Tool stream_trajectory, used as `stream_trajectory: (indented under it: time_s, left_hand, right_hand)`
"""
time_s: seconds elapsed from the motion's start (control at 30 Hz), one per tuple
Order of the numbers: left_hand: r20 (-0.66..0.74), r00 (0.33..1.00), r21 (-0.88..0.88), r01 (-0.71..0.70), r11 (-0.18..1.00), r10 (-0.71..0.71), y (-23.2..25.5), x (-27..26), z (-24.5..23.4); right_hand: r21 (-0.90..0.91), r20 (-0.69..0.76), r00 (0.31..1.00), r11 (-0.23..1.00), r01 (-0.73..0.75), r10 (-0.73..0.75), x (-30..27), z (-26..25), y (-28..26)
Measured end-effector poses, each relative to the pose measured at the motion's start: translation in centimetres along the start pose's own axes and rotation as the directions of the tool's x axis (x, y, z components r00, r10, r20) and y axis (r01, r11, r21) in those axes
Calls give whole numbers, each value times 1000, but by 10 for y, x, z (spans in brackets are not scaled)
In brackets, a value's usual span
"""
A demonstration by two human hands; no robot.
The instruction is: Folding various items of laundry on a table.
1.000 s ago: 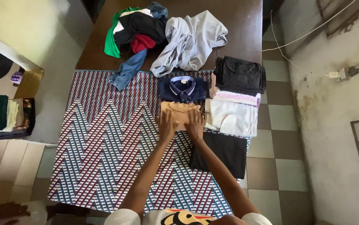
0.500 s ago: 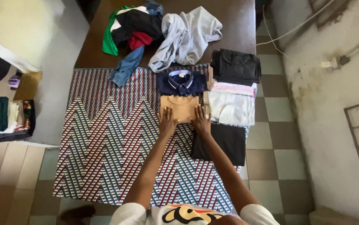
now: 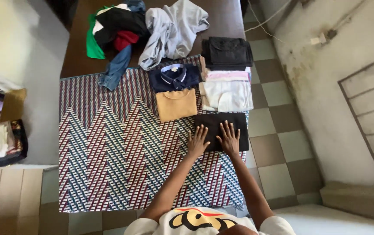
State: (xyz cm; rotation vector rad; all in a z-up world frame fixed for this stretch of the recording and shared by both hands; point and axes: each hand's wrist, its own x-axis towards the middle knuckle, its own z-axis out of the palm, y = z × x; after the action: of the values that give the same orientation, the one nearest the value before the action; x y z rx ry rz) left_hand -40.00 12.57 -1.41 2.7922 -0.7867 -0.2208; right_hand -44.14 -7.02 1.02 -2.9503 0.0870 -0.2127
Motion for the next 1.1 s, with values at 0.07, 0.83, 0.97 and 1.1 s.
stream_trajectory:
  time_s: [0.07, 0.83, 0.97, 1.1]
  left_hand:
    - [62, 998, -14, 17, 1000, -16, -7, 3, 1]
    - [302, 924, 154, 197, 968, -236, 8, 26, 16]
    - [234, 924, 188, 262, 947, -302, 17, 26, 22]
    - [142, 921, 225, 326, 918, -362, 26, 27, 26]
  right_hand:
    - [-18, -35, 998, 998, -55, 54, -7, 3, 13]
    - [105, 293, 904, 929, -355, 312, -50, 31, 83]
    - [98, 296, 914, 943, -318, 277, -48, 36, 88]
    - [96, 293, 917, 946, -309, 270, -48, 34, 91]
